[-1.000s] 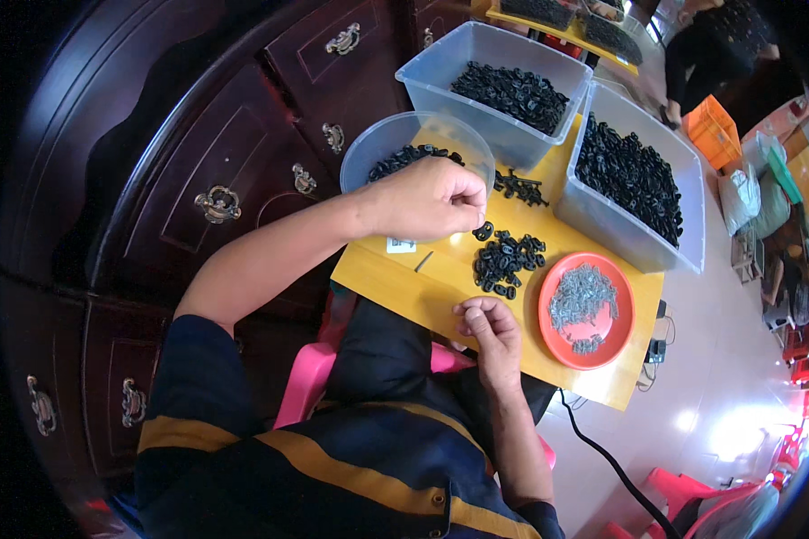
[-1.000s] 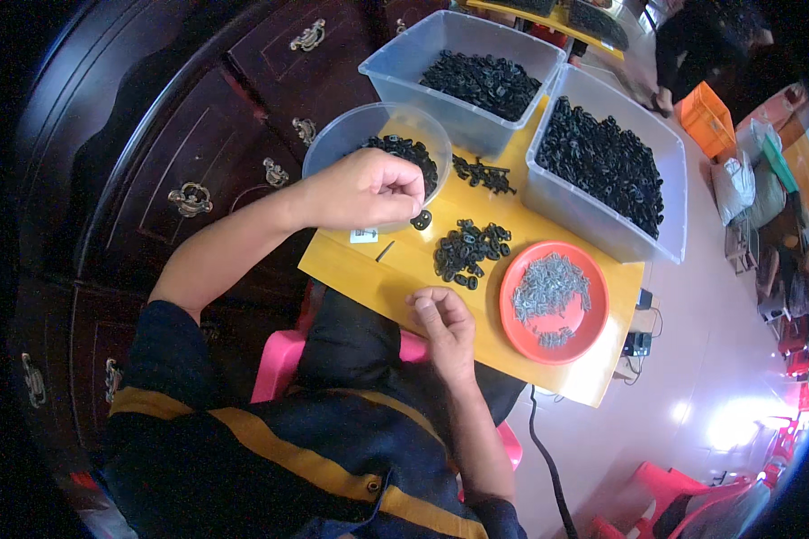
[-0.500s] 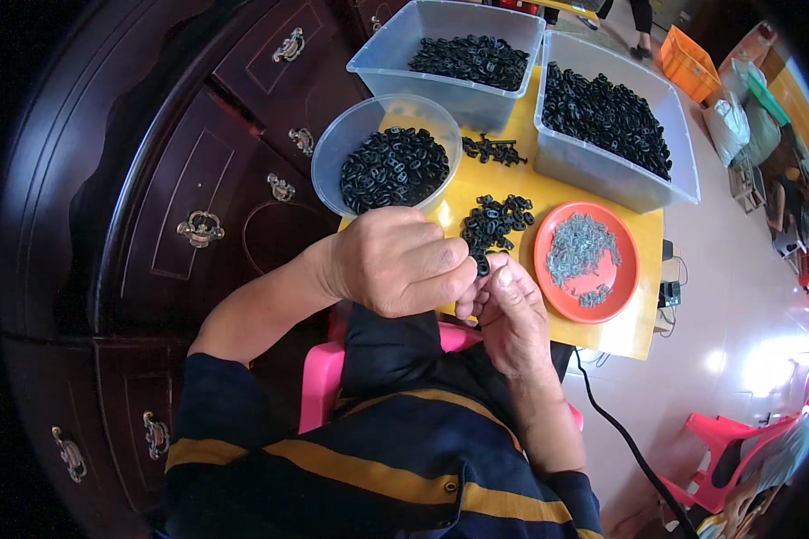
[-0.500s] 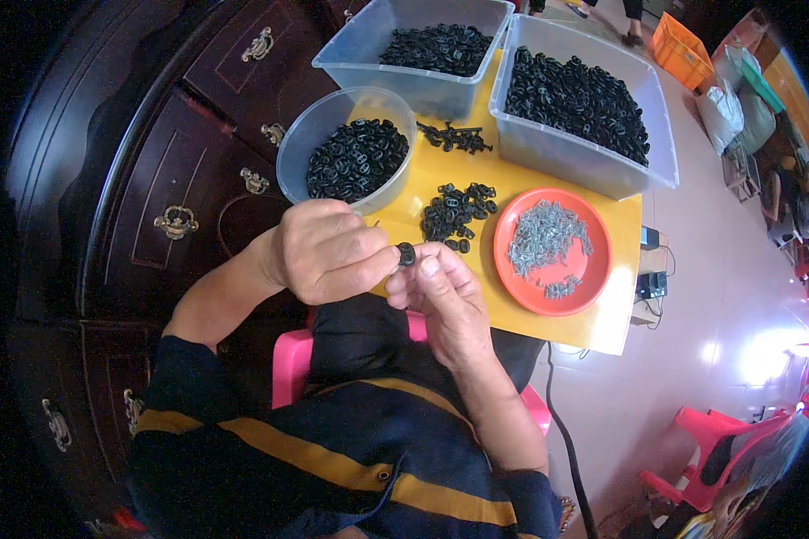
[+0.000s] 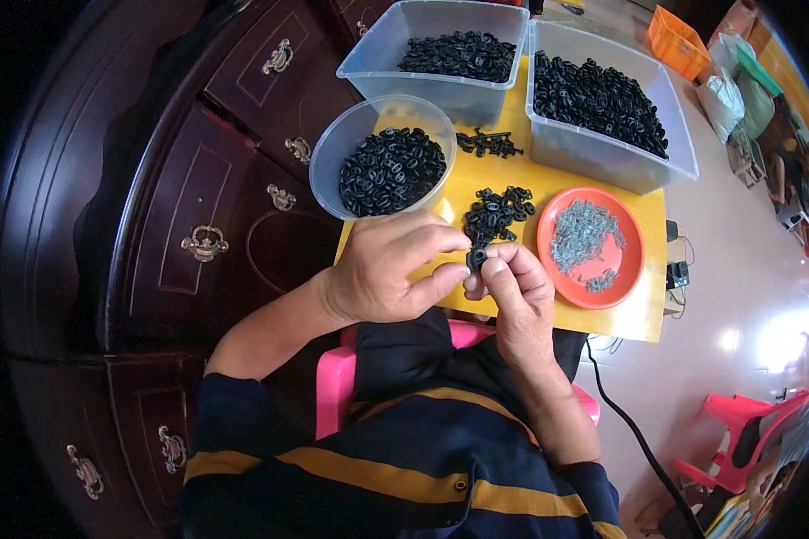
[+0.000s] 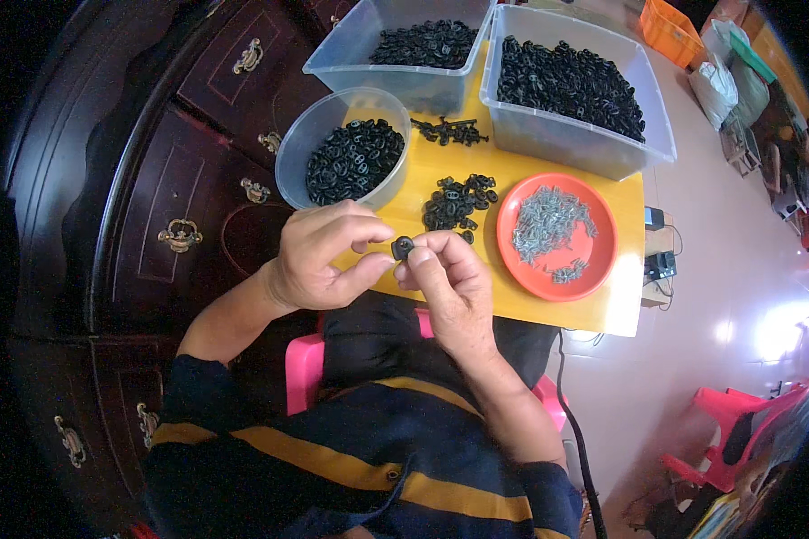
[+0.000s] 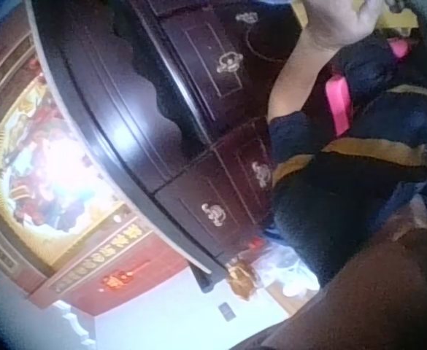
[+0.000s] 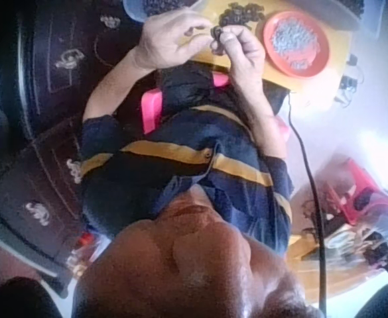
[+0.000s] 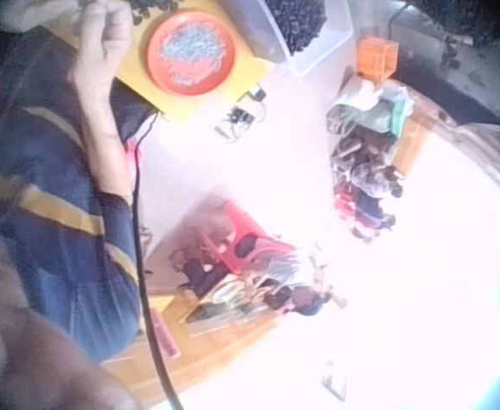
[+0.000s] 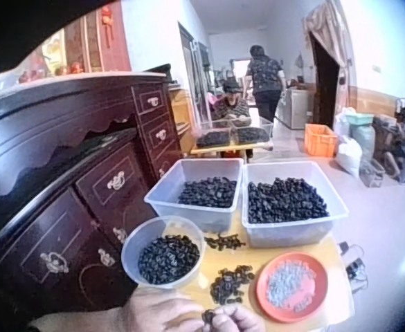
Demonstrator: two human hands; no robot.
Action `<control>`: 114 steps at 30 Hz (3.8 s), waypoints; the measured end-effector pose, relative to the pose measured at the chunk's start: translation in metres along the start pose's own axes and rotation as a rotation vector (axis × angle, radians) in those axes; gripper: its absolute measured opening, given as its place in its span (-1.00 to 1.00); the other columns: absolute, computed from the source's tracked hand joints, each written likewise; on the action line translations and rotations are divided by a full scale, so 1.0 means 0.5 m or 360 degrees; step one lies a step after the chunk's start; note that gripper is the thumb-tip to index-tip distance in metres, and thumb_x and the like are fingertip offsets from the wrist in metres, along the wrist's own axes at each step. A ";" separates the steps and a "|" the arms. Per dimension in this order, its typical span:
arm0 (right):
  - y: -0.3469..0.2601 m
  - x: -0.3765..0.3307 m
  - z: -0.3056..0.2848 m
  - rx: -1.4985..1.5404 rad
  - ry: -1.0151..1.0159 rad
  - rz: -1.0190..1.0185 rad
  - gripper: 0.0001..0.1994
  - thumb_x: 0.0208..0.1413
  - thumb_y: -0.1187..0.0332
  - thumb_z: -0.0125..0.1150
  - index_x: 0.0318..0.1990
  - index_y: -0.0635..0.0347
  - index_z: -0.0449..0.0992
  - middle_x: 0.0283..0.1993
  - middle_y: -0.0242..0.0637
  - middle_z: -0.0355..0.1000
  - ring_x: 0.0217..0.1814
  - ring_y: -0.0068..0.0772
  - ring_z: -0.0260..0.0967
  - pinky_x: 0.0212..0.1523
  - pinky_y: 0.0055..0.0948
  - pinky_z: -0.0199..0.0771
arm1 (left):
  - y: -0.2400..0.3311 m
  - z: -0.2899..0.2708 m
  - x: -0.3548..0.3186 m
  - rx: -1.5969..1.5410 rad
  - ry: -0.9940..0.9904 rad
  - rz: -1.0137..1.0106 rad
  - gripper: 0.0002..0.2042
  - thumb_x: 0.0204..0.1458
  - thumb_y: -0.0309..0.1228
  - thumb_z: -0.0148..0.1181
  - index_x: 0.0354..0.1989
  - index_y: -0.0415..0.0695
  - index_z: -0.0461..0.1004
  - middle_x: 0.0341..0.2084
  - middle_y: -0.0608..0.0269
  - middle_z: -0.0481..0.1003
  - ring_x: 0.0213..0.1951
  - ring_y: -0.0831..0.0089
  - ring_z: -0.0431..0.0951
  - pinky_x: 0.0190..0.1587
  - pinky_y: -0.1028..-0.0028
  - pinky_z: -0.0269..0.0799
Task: Manually assembling black plastic buckle components by pressing small metal rivets into them.
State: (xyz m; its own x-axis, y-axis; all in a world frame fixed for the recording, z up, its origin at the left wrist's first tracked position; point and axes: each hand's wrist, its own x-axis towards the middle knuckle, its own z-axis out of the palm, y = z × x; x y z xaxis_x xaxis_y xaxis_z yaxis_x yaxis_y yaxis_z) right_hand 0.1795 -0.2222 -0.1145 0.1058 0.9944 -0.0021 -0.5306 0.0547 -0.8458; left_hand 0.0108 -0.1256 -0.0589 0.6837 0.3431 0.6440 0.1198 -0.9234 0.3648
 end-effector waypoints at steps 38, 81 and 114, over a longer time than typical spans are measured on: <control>0.081 -0.099 -0.156 -0.1011 -0.0425 0.0402 -0.88 0.30 0.38 0.26 -0.17 0.26 0.55 -0.38 -0.56 0.41 -0.36 -0.75 0.23 -0.31 -0.62 0.33 | -0.092 0.244 -0.074 0.0260 -0.0618 -0.0702 -0.74 0.10 -0.35 0.23 -0.04 -0.12 0.58 -0.28 0.09 0.57 -0.26 0.04 0.62 -0.22 0.11 0.54; 0.082 -0.107 -0.159 -0.1383 -0.0411 0.0192 -0.88 0.24 0.40 0.28 -0.19 0.26 0.55 -0.41 -0.35 0.48 -0.41 -0.56 0.38 -0.30 -0.49 0.47 | -0.167 0.320 -0.017 0.0621 -0.0629 -0.0163 -0.91 0.05 -0.43 0.15 -0.40 -0.18 0.51 -0.42 0.09 0.56 -0.38 0.15 0.67 -0.36 0.22 0.61; 0.098 -0.093 -0.197 0.0727 0.0284 0.0454 -0.85 0.32 0.40 0.20 0.00 0.12 0.48 -0.21 -0.43 0.54 -0.29 -0.68 0.43 -0.22 -0.63 0.48 | -0.040 0.315 0.089 -0.0437 -0.0667 -0.0434 -0.92 0.05 -0.47 0.33 -0.32 -0.17 0.58 -0.49 0.24 0.51 -0.48 0.42 0.55 -0.41 0.42 0.42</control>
State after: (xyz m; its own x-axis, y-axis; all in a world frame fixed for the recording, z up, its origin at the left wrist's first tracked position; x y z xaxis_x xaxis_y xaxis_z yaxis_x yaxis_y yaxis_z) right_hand 0.2315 -0.2750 -0.2085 0.0244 0.9470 -0.3203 -0.8648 -0.1408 -0.4821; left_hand 0.1522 -0.1190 -0.1434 0.8882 0.4133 0.2008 0.1786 -0.7132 0.6778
